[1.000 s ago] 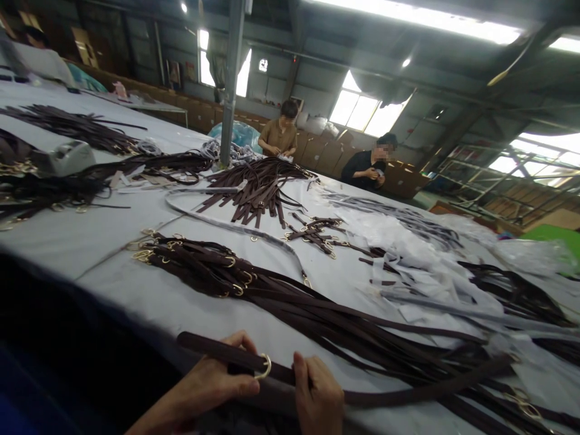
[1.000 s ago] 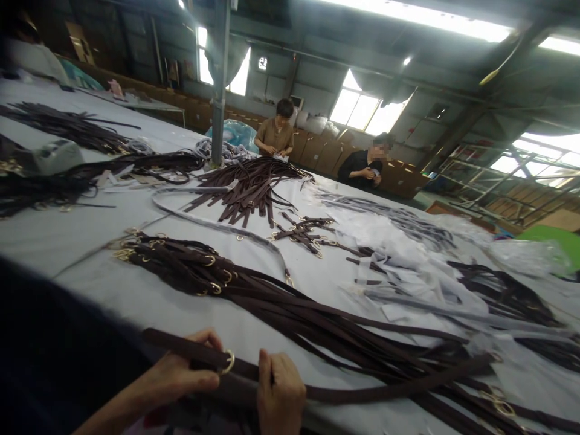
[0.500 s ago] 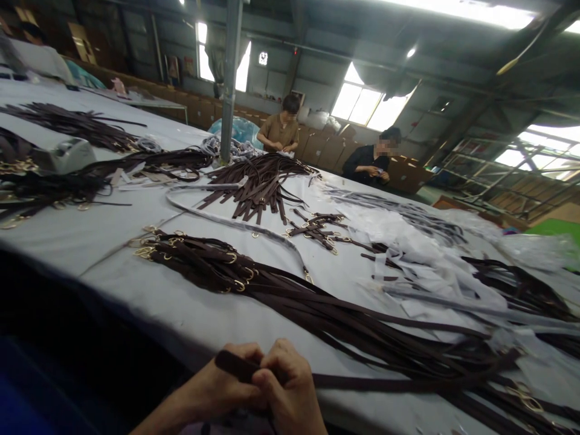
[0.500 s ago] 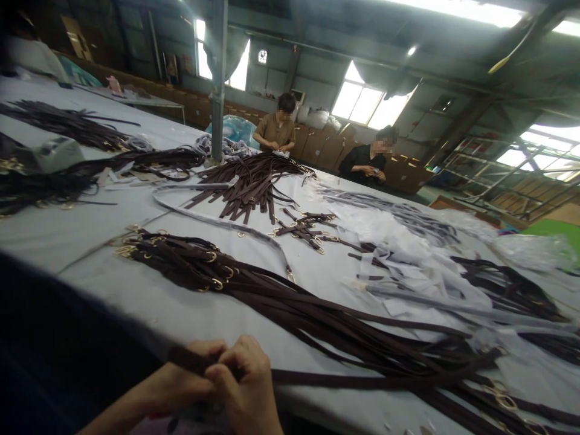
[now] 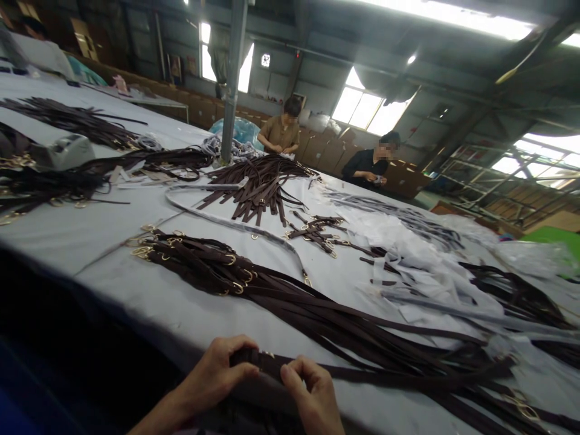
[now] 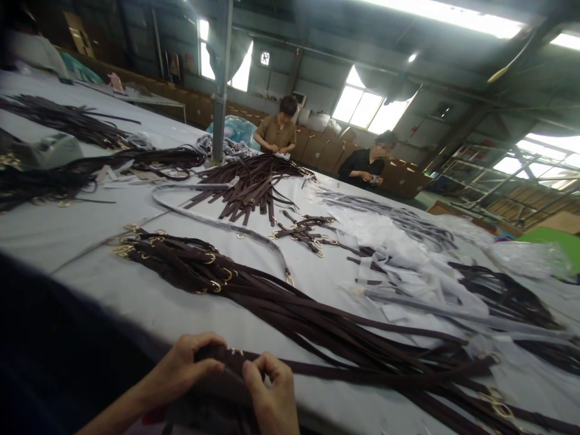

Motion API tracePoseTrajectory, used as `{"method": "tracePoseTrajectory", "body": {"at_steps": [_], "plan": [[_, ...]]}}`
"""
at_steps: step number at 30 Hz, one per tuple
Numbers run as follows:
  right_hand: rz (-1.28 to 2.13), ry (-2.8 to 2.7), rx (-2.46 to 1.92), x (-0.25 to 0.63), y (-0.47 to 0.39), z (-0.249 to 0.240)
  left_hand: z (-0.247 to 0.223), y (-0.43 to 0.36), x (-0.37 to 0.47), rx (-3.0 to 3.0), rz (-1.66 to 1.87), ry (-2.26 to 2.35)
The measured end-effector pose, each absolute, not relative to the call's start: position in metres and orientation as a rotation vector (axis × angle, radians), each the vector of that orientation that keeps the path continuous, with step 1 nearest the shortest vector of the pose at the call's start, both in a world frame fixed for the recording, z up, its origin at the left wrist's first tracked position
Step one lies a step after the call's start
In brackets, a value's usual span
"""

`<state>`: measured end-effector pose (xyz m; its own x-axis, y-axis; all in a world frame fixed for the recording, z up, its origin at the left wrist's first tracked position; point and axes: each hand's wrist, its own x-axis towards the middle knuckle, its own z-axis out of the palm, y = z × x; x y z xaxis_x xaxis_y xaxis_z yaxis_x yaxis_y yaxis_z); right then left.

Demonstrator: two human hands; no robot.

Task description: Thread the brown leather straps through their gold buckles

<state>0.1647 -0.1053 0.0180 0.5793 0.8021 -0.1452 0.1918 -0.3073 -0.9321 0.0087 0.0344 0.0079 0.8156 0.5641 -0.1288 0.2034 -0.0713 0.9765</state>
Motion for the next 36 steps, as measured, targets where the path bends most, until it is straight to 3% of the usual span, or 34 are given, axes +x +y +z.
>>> {"method": "tracePoseTrajectory", "body": {"at_steps": [18,25,36], "plan": [[0.917,-1.034,-1.781,0.156,-0.102,0.02,0.028,0.025,0.006,1.507,0.156,0.521],[0.568,-0.868,-1.689,0.146,-0.097,0.029,0.028,0.023,0.015,1.36,0.263,0.514],[0.672,-1.199,-1.536,0.148,-0.093,0.011,0.01,0.022,0.014,1.178,0.357,0.358]]}}
